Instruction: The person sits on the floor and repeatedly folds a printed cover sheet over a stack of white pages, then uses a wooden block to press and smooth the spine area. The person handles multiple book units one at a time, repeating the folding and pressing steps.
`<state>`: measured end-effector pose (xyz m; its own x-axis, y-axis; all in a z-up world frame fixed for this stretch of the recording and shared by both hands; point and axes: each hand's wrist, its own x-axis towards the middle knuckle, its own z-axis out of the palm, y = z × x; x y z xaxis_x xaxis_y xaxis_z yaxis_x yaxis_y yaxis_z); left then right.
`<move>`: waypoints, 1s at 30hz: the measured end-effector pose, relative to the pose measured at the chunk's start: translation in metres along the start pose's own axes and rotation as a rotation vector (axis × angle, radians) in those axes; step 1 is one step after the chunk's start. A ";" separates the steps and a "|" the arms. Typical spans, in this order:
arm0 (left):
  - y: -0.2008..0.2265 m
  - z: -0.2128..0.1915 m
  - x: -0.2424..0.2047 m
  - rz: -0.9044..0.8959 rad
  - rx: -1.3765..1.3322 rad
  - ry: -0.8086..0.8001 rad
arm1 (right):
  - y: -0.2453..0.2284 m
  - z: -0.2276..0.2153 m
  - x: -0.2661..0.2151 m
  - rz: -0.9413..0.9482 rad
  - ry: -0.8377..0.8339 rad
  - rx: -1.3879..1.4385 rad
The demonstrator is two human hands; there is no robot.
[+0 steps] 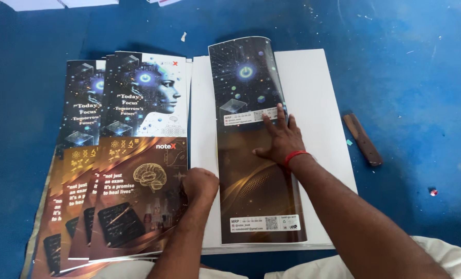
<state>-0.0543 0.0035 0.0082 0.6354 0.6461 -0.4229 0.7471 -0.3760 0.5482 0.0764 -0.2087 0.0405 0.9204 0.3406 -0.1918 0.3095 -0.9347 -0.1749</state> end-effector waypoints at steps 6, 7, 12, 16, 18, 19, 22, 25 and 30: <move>0.005 -0.001 -0.010 0.012 -0.217 0.005 | -0.010 -0.006 -0.005 0.066 -0.050 0.047; 0.009 0.000 -0.008 0.023 -0.228 -0.001 | -0.012 -0.009 -0.005 0.078 -0.068 0.044; 0.040 0.008 0.006 0.087 -0.260 0.061 | -0.017 -0.017 -0.008 0.111 -0.111 0.044; 0.057 0.011 0.019 0.011 -0.420 0.072 | -0.023 -0.021 -0.007 0.135 -0.129 0.048; 0.060 0.013 0.027 -0.007 -0.440 0.088 | -0.025 -0.022 -0.007 0.144 -0.140 0.048; 0.062 0.015 0.032 -0.005 -0.421 0.094 | -0.025 -0.022 -0.007 0.145 -0.132 0.042; 0.058 0.020 0.042 -0.010 -0.383 0.103 | -0.029 -0.021 -0.008 0.146 -0.119 0.024; 0.058 0.021 0.047 -0.018 -0.380 0.112 | -0.032 -0.019 -0.008 0.141 -0.098 0.008; 0.068 0.014 0.041 -0.088 -0.312 0.121 | -0.033 -0.016 -0.007 0.128 -0.074 -0.004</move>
<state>0.0259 -0.0051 0.0179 0.5291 0.7483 -0.4001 0.6908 -0.1060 0.7152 0.0639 -0.1817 0.0635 0.9324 0.2253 -0.2827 0.1919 -0.9712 -0.1410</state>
